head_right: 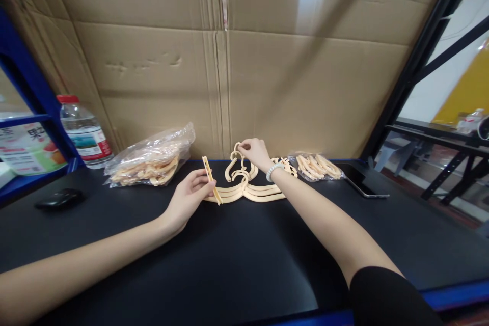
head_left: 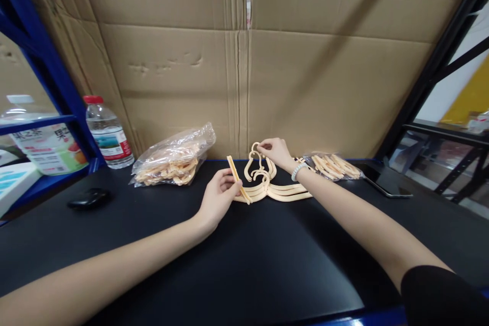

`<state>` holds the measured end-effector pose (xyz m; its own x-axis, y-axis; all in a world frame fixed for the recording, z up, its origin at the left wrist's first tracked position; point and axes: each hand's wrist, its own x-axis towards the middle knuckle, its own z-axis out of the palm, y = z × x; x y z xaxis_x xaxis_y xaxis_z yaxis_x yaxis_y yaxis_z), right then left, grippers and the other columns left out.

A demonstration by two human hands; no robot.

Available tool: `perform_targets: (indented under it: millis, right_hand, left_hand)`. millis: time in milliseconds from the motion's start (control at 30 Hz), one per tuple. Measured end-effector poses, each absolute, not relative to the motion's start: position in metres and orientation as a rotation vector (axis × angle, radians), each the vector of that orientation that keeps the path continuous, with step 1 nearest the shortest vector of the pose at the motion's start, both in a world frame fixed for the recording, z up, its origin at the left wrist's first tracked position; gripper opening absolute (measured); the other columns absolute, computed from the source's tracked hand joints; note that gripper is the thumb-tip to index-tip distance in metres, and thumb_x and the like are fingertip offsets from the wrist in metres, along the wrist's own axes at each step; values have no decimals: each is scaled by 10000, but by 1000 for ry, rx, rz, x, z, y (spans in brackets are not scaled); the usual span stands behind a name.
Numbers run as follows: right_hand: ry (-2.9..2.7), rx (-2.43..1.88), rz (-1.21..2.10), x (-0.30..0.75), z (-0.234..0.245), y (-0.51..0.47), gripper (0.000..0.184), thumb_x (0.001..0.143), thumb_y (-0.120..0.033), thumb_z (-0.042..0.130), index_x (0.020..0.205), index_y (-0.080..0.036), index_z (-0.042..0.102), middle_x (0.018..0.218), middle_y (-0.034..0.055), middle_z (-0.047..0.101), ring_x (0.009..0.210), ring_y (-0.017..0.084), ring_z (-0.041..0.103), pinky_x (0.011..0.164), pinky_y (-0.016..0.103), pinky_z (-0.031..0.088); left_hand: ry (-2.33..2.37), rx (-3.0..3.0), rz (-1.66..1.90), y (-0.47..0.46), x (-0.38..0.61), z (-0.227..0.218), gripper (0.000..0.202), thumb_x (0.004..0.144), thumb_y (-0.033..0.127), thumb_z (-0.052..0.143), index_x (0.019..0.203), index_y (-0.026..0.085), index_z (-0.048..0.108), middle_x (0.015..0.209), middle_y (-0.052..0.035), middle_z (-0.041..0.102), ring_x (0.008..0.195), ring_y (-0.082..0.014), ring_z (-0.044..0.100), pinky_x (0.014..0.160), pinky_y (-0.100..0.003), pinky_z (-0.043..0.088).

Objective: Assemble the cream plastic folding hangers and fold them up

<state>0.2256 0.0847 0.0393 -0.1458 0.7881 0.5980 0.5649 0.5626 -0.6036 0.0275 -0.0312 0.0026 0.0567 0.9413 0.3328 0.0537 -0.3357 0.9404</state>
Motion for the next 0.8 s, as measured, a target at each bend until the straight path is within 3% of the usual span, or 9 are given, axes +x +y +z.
perform_targets:
  millis: [200, 367, 500, 600, 800]
  right_hand:
    - [-1599, -1130, 208, 228, 33, 87, 94, 783, -249, 613, 808, -193, 685, 795, 60, 721, 753, 205, 662, 769, 353, 503]
    - [-1478, -1047, 325, 231, 41, 66, 253, 775, -274, 617, 1011, -194, 574, 817, 41, 692, 667, 150, 628, 665, 300, 520]
    - [-1532, -996, 492, 234, 39, 27, 155, 757, -316, 652, 812, -184, 592, 732, 34, 672, 573, 129, 589, 560, 274, 509]
    - [-1553, -925, 631, 236, 31, -9, 204, 804, -367, 642, 747, -194, 550, 727, 23, 653, 535, 103, 541, 500, 246, 473]
    - [-1575, -837, 828, 231, 15, -49, 253, 941, -433, 481, 827, -208, 456, 1011, 57, 662, 535, 67, 538, 455, 210, 463]
  left_hand:
    - [927, 1474, 1422, -40, 33, -1, 366, 748, 333, 677, 1016, 185, 477, 851, -10, 607, 796, -169, 654, 698, -327, 587]
    - [899, 1395, 1364, -49, 33, 0, 370, 758, 358, 689, 948, 210, 407, 843, -18, 657, 790, -175, 682, 737, -340, 576]
    - [871, 1388, 1294, -56, 34, 0, 385, 754, 377, 706, 916, 219, 394, 824, -5, 662, 763, -170, 684, 709, -330, 585]
    - [851, 1339, 1299, -61, 37, -1, 402, 738, 391, 730, 900, 216, 407, 812, 11, 656, 709, -146, 673, 678, -311, 593]
    - [893, 1201, 1346, -72, 42, 5, 380, 760, 366, 734, 925, 196, 437, 861, -1, 686, 710, -138, 685, 686, -287, 594]
